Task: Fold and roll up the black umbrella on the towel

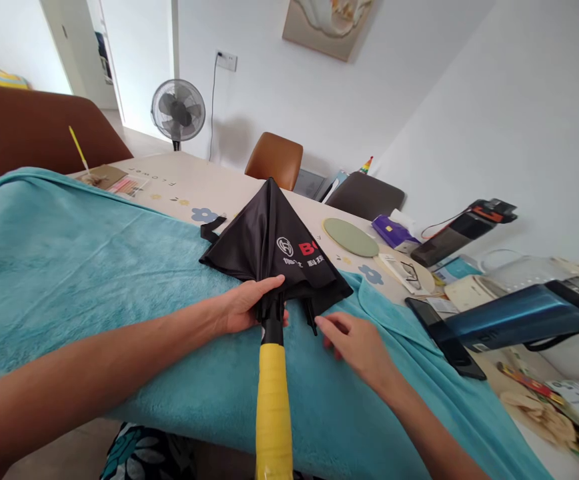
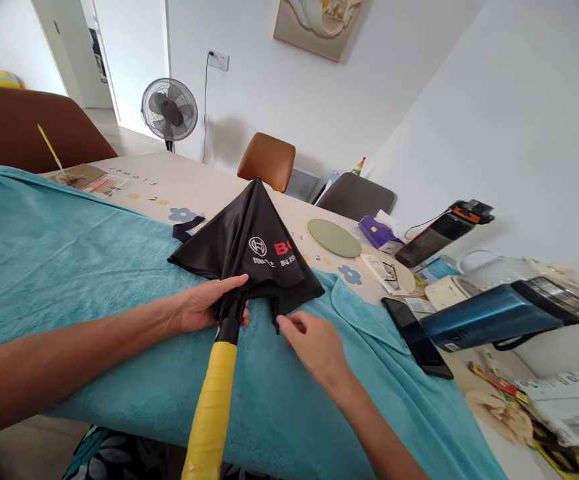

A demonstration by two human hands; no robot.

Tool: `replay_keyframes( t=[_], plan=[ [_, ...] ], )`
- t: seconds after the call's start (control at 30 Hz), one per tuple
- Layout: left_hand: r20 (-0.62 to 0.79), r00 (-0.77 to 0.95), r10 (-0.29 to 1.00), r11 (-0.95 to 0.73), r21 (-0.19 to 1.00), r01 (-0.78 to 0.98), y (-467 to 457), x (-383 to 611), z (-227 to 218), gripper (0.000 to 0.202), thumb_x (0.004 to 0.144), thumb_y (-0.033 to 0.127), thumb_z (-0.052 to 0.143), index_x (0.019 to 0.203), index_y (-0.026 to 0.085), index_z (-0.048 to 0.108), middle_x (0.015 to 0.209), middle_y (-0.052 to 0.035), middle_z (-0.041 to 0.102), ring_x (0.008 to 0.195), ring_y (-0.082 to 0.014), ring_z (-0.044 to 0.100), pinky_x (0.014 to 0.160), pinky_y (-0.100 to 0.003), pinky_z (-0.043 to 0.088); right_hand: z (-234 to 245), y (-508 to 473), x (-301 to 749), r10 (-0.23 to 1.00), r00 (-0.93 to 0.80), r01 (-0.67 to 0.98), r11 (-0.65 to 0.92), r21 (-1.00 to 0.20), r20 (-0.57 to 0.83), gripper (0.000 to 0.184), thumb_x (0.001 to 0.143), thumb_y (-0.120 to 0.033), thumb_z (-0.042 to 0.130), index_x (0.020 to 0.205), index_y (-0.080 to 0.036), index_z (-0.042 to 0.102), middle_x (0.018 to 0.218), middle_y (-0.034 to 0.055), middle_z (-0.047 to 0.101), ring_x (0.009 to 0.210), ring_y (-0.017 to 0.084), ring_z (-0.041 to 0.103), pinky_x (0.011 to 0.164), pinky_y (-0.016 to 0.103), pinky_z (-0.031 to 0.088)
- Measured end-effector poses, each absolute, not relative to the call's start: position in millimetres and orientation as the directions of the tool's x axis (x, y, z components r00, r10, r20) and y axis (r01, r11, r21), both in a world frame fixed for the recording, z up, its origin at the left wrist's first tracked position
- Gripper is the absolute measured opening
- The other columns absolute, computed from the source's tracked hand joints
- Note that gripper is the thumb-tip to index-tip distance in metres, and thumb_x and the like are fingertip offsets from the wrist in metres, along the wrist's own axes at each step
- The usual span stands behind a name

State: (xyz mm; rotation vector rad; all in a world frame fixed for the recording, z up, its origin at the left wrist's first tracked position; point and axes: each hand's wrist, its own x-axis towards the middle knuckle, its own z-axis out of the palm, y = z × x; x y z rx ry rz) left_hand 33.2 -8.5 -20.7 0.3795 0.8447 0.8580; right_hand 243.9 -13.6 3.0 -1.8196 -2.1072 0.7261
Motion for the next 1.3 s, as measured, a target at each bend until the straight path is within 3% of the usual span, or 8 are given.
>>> replay_keyframes(
  t=[0.2,0.37,0.5,0.7,0.9,1.07,1.2,1.3],
  plan=[
    [-0.498,0.362,0.788,0.615,0.62,-0.486,-10,33,-18,0.032,0.084,0.039,0.056,0.074,0.009,0.057,0.065,-0.0062,0.062,0.057,-0.0169,0.061,0.057,-0.03,0.055,-13,-15,214,0.93,-0.244,0.634,-0.063,-0.771,-0.277,0.027,0.082,-0.038,0.047,0.063,-0.019,0.047,0.054,-0.0016,0.06,0.037,0.008,0.046,0.036,0.02,0.032],
    [-0.473,0.382,0.794,0.607,0.641,-0.47,-8,32,-23,0.032,0.083,0.038,0.059,0.073,0.007,0.06,0.068,-0.0086,0.064,0.057,-0.0158,0.061,0.054,-0.026,0.052,-7,-16,194,0.918,-0.37,0.592,0.114,-0.797,-0.143,0.024,0.086,-0.034,0.044,0.069,-0.019,0.049,0.054,-0.0034,0.057,0.039,0.009,0.048,0.04,0.02,0.035],
    [-0.454,0.385,0.804,0.595,0.626,-0.503,-7,30,-26,0.027,0.079,0.037,0.064,0.08,0.009,0.062,0.074,-0.0077,0.066,0.062,-0.0162,0.061,0.057,-0.027,0.051,-1,-15,185,0.894,-0.441,0.676,0.392,-0.624,0.084,0.033,0.091,-0.033,0.037,0.061,-0.02,0.043,0.05,-0.0026,0.053,0.044,0.01,0.049,0.046,0.022,0.033],
    [-0.52,0.33,0.788,0.609,0.579,-0.542,-6,32,-23,0.018,0.073,0.027,0.071,0.075,0.011,0.062,0.067,-0.004,0.066,0.056,-0.0124,0.059,0.053,-0.022,0.049,-12,-17,187,0.685,-0.629,0.737,0.675,0.003,0.368,0.033,0.092,-0.023,0.035,0.065,-0.018,0.053,0.052,0.0021,0.059,0.042,0.013,0.049,0.046,0.029,0.019],
    [-0.533,0.273,0.801,0.588,0.613,-0.528,-6,33,-22,0.013,0.072,0.016,0.069,0.067,0.01,0.058,0.06,-0.0054,0.064,0.053,-0.014,0.059,0.052,-0.025,0.051,-16,-23,194,0.561,-0.679,0.647,0.762,0.026,0.473,0.031,0.093,-0.019,0.036,0.073,-0.017,0.059,0.059,0.0016,0.064,0.049,0.012,0.056,0.05,0.027,0.028],
    [-0.493,0.357,0.793,0.607,0.592,-0.531,-6,32,-23,0.012,0.078,0.015,0.061,0.069,0.008,0.057,0.062,-0.0087,0.063,0.056,-0.0165,0.061,0.058,-0.031,0.056,5,3,212,0.752,-0.441,0.83,0.549,-0.096,0.491,0.023,0.089,-0.028,0.042,0.085,-0.018,0.062,0.068,0.0018,0.068,0.057,0.015,0.06,0.053,0.025,0.033],
    [-0.507,0.328,0.797,0.599,0.593,-0.538,-7,32,-22,0.012,0.076,0.011,0.061,0.066,0.009,0.054,0.059,-0.0052,0.059,0.051,-0.014,0.058,0.052,-0.029,0.054,13,41,226,0.931,-0.121,0.97,0.185,-0.16,0.344,0.032,0.084,-0.041,0.048,0.099,-0.016,0.061,0.074,0.0047,0.068,0.064,0.021,0.061,0.054,0.028,0.032],
    [-0.513,0.32,0.796,0.599,0.592,-0.54,-7,32,-21,0.013,0.076,0.01,0.06,0.066,0.01,0.052,0.058,-0.004,0.057,0.05,-0.0133,0.056,0.05,-0.028,0.053,7,60,231,0.981,-0.037,0.979,0.073,-0.189,0.188,0.039,0.079,-0.053,0.049,0.086,-0.017,0.062,0.072,0.0059,0.066,0.063,0.021,0.059,0.052,0.027,0.031]
  ],
)
